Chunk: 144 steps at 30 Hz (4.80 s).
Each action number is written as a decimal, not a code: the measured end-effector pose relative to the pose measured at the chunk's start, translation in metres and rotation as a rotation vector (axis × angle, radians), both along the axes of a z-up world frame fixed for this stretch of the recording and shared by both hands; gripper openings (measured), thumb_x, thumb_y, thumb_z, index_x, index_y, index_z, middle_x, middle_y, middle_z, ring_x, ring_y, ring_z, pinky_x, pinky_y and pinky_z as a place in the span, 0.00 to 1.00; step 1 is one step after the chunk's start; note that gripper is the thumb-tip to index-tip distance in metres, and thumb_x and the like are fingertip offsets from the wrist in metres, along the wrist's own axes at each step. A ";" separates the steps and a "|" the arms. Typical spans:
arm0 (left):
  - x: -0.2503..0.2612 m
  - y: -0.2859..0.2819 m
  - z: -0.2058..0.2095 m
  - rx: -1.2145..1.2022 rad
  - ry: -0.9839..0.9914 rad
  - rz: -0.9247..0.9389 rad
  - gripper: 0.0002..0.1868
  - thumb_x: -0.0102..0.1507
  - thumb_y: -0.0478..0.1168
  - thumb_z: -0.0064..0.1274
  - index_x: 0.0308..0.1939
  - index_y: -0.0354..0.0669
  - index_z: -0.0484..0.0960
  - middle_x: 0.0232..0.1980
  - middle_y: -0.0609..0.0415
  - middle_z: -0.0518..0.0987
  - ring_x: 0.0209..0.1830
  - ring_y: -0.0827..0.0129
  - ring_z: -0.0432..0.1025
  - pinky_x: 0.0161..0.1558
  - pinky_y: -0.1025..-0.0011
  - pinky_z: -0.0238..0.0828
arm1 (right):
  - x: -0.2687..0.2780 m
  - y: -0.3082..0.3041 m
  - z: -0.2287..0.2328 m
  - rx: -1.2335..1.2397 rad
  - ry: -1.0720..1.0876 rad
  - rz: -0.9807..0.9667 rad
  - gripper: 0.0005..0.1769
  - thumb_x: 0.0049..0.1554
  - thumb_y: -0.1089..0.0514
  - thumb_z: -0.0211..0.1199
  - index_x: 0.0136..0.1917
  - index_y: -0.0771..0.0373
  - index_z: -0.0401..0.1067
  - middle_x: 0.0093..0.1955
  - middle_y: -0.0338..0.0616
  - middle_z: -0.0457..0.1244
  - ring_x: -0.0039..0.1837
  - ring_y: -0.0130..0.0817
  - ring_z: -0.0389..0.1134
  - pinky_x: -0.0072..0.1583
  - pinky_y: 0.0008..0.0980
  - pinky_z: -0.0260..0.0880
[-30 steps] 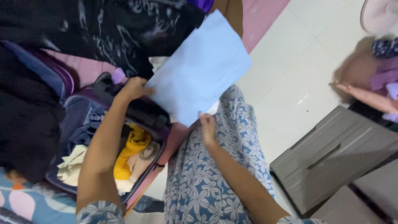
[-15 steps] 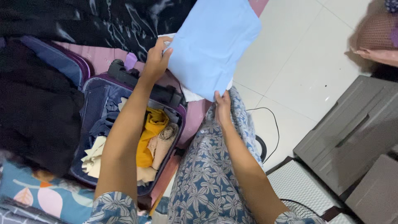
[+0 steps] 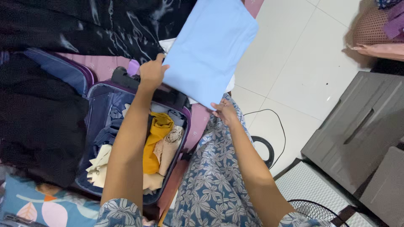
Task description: The person folds a light blue shirt and a white shirt on a bed, then places them into an open suitcase. The person smooths and aligns each garment before folding and stacking them neatly inside the suitcase.
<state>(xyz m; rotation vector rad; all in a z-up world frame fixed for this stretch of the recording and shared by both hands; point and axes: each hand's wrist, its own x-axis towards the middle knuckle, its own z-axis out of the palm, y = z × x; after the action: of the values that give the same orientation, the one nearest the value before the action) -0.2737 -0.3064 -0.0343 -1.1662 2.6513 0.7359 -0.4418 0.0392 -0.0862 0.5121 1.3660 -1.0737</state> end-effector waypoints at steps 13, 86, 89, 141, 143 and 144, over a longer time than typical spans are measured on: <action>0.008 -0.003 -0.002 1.334 0.227 0.604 0.20 0.59 0.44 0.63 0.49 0.34 0.84 0.40 0.51 0.81 0.36 0.67 0.75 0.38 0.66 0.69 | -0.027 -0.015 0.069 -0.336 -0.281 -0.269 0.27 0.54 0.63 0.67 0.65 0.69 0.64 0.56 0.49 0.66 0.54 0.36 0.68 0.50 0.32 0.70; -0.222 -0.020 0.327 -0.101 0.818 -0.176 0.07 0.67 0.37 0.58 0.48 0.41 0.82 0.46 0.51 0.82 0.48 0.56 0.77 0.53 0.61 0.75 | -0.337 -0.183 0.346 -0.497 0.597 -0.120 0.08 0.62 0.72 0.56 0.55 0.72 0.71 0.46 0.48 0.64 0.43 0.36 0.70 0.46 0.36 0.80; -0.241 -0.042 0.338 -0.054 0.675 -0.227 0.08 0.61 0.35 0.61 0.44 0.40 0.86 0.41 0.52 0.83 0.41 0.56 0.76 0.42 0.61 0.72 | -0.342 -0.175 0.354 -0.610 0.650 -0.175 0.09 0.65 0.72 0.57 0.58 0.77 0.71 0.49 0.54 0.65 0.47 0.41 0.72 0.51 0.40 0.81; -0.116 0.203 0.009 0.087 0.121 0.746 0.31 0.50 0.39 0.68 0.57 0.47 0.77 0.53 0.45 0.72 0.56 0.49 0.63 0.56 0.52 0.55 | -0.223 -0.262 0.020 -0.569 1.332 1.179 0.11 0.58 0.55 0.72 0.52 0.55 0.74 0.56 0.41 0.62 0.64 0.46 0.56 0.67 0.54 0.45; -0.123 0.199 0.009 0.069 0.209 0.741 0.24 0.54 0.39 0.65 0.54 0.46 0.78 0.52 0.45 0.73 0.56 0.48 0.64 0.57 0.52 0.57 | -0.227 -0.263 0.031 -0.745 1.369 1.262 0.10 0.55 0.56 0.73 0.51 0.49 0.78 0.63 0.41 0.60 0.67 0.48 0.54 0.67 0.54 0.45; -0.126 0.196 0.007 0.086 0.242 0.743 0.22 0.55 0.40 0.64 0.52 0.45 0.78 0.52 0.47 0.74 0.57 0.49 0.65 0.57 0.52 0.59 | -0.227 -0.262 0.036 -0.815 1.371 1.352 0.12 0.50 0.57 0.74 0.49 0.46 0.79 0.63 0.41 0.59 0.67 0.50 0.54 0.66 0.55 0.44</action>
<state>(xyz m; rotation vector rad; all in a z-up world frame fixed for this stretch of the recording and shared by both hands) -0.3995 -0.1103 -0.0277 -2.1838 2.2771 1.1386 -0.6688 -0.2224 -0.0502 -1.8323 1.6247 -0.5684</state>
